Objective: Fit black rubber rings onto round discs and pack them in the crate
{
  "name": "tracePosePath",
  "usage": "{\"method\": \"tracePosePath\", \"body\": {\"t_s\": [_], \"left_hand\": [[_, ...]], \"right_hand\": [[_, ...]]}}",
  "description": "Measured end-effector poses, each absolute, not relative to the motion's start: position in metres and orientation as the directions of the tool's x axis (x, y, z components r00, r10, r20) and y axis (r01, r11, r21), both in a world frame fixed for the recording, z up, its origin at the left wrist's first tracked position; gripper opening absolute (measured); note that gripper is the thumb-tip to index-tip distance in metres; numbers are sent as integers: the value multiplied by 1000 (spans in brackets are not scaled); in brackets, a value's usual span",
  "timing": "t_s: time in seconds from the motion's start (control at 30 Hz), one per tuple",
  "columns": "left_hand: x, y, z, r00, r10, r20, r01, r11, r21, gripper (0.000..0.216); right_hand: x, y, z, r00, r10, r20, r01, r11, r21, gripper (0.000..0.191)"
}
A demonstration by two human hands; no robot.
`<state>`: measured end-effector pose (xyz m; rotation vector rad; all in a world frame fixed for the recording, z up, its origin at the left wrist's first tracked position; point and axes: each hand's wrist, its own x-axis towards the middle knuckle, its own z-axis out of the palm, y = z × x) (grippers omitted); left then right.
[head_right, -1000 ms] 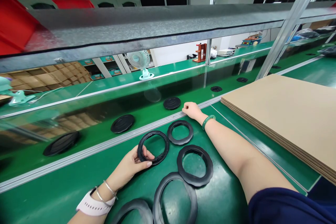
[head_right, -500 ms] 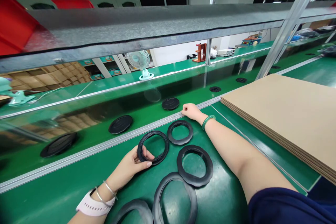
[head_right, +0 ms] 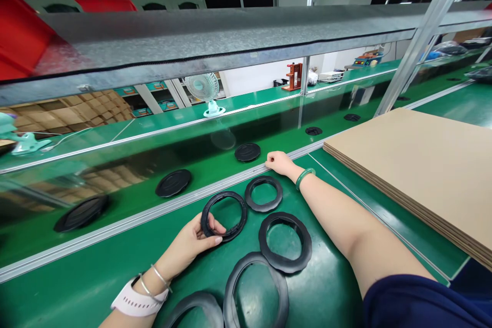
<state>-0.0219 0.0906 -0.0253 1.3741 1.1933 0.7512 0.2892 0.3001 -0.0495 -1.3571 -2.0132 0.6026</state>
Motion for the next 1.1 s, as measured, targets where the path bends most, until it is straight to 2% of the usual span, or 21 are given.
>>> {"method": "tracePosePath", "body": {"t_s": [1.1], "left_hand": [[-20,89,-22,268,945,-189,236,125,964,35]], "right_hand": [[287,297,-48,-264,914,307,594,405,-695,22]]}}
